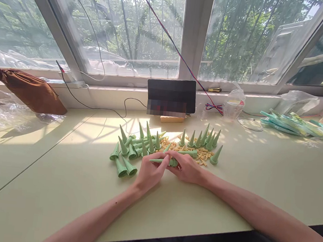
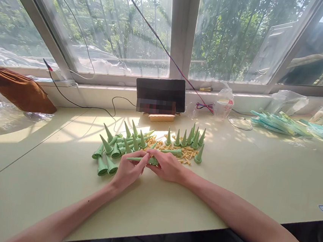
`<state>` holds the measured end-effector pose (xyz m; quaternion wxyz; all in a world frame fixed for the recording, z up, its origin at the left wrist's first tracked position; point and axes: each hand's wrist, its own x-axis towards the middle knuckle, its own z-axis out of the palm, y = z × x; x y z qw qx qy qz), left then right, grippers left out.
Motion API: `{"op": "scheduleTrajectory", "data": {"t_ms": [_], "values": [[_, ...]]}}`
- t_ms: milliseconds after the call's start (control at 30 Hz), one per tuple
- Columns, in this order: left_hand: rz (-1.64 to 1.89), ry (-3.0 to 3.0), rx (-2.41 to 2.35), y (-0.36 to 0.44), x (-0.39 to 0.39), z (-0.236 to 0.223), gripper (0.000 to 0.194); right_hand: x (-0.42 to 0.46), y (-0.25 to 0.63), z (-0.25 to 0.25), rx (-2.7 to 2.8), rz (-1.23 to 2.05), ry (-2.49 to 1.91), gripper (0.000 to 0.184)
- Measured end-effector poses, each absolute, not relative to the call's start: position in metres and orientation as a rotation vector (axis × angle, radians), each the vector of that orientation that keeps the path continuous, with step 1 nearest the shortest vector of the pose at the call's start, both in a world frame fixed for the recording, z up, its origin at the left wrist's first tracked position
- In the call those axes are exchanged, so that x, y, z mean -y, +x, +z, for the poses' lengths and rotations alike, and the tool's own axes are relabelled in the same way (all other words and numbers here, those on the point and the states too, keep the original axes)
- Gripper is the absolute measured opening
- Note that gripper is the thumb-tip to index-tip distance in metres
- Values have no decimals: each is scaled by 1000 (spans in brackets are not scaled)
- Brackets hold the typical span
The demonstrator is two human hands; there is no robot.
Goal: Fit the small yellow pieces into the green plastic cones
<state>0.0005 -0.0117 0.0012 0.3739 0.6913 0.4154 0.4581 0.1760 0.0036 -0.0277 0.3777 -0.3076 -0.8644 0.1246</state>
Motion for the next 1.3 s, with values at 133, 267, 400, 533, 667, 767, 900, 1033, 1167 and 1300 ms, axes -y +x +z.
{"op": "scheduleTrajectory", "data": {"t_ms": [133,267,400,533,667,767,900,1033,1167,1300], "values": [[1176,1788,-1072,0,11,0,29,-4,176,-30,2204,306,-793,35],[1181,1788,-1083,0,11,1,29,-4,176,-30,2203,298,-786,32],[1176,1792,-1091,1,12,2,31,-3,176,-28,2213,306,-782,30],[1172,1788,-1095,0,13,2,31,-3,176,-29,2223,320,-797,31],[1168,1796,-1121,0,13,1,31,-3,176,-31,2227,326,-808,31],[1171,1791,-1126,1,14,2,31,-3,176,-32,2238,337,-805,31],[1175,1750,-1129,1,15,3,32,-3,176,-33,2246,357,-798,32],[1188,1678,-1106,2,16,1,32,-3,176,-34,2252,368,-804,35],[1202,1618,-1096,4,15,0,33,-3,176,-35,2244,369,-790,37],[1209,1650,-1101,3,15,0,32,-2,175,-33,2220,398,-779,36]]}}
